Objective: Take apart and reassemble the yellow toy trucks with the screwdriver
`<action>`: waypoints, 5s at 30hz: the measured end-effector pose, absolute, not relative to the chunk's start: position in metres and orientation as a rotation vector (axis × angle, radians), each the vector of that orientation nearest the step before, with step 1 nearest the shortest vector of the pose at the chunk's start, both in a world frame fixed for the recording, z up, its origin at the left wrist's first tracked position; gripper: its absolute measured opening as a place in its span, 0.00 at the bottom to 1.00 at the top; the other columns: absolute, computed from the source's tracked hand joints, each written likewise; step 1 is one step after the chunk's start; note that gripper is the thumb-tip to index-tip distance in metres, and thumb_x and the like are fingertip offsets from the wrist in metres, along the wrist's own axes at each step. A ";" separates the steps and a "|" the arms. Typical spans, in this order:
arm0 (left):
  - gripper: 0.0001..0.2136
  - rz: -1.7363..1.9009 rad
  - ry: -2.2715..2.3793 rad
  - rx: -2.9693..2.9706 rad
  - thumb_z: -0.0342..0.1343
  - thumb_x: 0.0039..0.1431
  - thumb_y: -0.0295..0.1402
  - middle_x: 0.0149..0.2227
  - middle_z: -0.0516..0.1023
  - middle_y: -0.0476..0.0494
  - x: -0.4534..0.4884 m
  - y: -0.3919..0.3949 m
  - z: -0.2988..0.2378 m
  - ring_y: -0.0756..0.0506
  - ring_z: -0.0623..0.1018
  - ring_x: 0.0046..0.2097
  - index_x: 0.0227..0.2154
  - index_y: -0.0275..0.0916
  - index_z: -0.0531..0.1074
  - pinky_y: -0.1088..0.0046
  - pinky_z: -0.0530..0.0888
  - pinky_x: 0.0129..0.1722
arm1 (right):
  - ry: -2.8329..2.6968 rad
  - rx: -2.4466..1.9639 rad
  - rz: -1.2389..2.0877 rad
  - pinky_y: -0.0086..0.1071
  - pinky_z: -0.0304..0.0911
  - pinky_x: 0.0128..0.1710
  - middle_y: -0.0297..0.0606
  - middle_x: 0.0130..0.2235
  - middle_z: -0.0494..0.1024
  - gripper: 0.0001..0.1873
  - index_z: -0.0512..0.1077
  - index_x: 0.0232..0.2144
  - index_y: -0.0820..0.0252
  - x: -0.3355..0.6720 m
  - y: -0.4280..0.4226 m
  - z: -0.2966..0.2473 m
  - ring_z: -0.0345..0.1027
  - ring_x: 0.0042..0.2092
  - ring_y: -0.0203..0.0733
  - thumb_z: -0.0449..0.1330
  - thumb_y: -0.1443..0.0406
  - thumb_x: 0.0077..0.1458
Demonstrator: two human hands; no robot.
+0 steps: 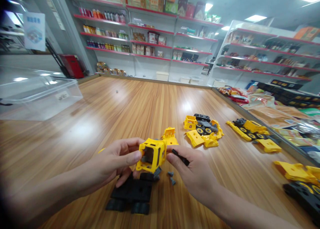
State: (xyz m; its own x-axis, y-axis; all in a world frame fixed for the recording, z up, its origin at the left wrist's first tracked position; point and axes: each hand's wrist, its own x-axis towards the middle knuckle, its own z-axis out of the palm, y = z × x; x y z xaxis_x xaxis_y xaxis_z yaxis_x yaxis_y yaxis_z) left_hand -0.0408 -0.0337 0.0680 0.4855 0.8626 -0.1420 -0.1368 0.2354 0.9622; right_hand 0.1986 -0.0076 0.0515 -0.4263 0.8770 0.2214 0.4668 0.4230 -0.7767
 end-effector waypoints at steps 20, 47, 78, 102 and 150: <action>0.13 1.082 0.927 0.965 0.61 0.57 0.40 0.42 0.78 0.38 -0.043 -0.027 0.056 0.43 0.75 0.42 0.39 0.36 0.74 0.69 0.71 0.36 | -2.613 -1.172 0.655 0.31 0.61 0.32 0.36 0.31 0.77 0.07 0.75 0.31 0.57 0.202 -0.004 0.045 0.70 0.33 0.40 0.57 0.71 0.55; 0.15 1.209 1.032 0.922 0.60 0.57 0.43 0.41 0.79 0.37 -0.046 -0.022 0.055 0.47 0.74 0.36 0.38 0.34 0.77 0.72 0.70 0.34 | -2.619 -1.105 0.729 0.34 0.64 0.41 0.37 0.38 0.77 0.05 0.74 0.37 0.57 0.202 0.002 0.040 0.70 0.40 0.41 0.58 0.69 0.59; 0.15 1.430 1.032 0.717 0.60 0.57 0.41 0.42 0.78 0.38 -0.049 -0.021 0.059 0.47 0.74 0.36 0.40 0.33 0.76 0.72 0.71 0.33 | -2.778 -0.848 0.520 0.34 0.63 0.37 0.39 0.39 0.74 0.18 0.74 0.47 0.55 0.199 -0.007 0.035 0.69 0.39 0.41 0.52 0.74 0.58; 0.18 1.052 0.949 0.924 0.57 0.60 0.45 0.32 0.77 0.40 -0.038 -0.031 0.057 0.51 0.71 0.29 0.36 0.30 0.77 0.75 0.69 0.28 | -2.419 -0.443 0.316 0.32 0.66 0.39 0.41 0.39 0.73 0.13 0.68 0.43 0.63 0.200 -0.007 0.048 0.69 0.41 0.39 0.52 0.78 0.58; 0.24 0.521 0.860 0.527 0.52 0.61 0.47 0.23 0.77 0.40 -0.037 -0.038 0.068 0.53 0.75 0.19 0.35 0.25 0.78 0.84 0.75 0.19 | -2.433 -0.409 0.112 0.31 0.63 0.27 0.40 0.42 0.68 0.25 0.71 0.54 0.59 0.213 -0.019 0.058 0.63 0.32 0.34 0.64 0.74 0.54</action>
State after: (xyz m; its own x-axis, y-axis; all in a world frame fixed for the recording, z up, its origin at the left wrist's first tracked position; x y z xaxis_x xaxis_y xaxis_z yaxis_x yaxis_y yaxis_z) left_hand -0.0375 -0.0379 0.0676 0.5465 0.6196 -0.5634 -0.2131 0.7535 0.6220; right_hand 0.2127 -0.0194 0.0578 -0.7341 0.3188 0.5996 0.2625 0.9475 -0.1824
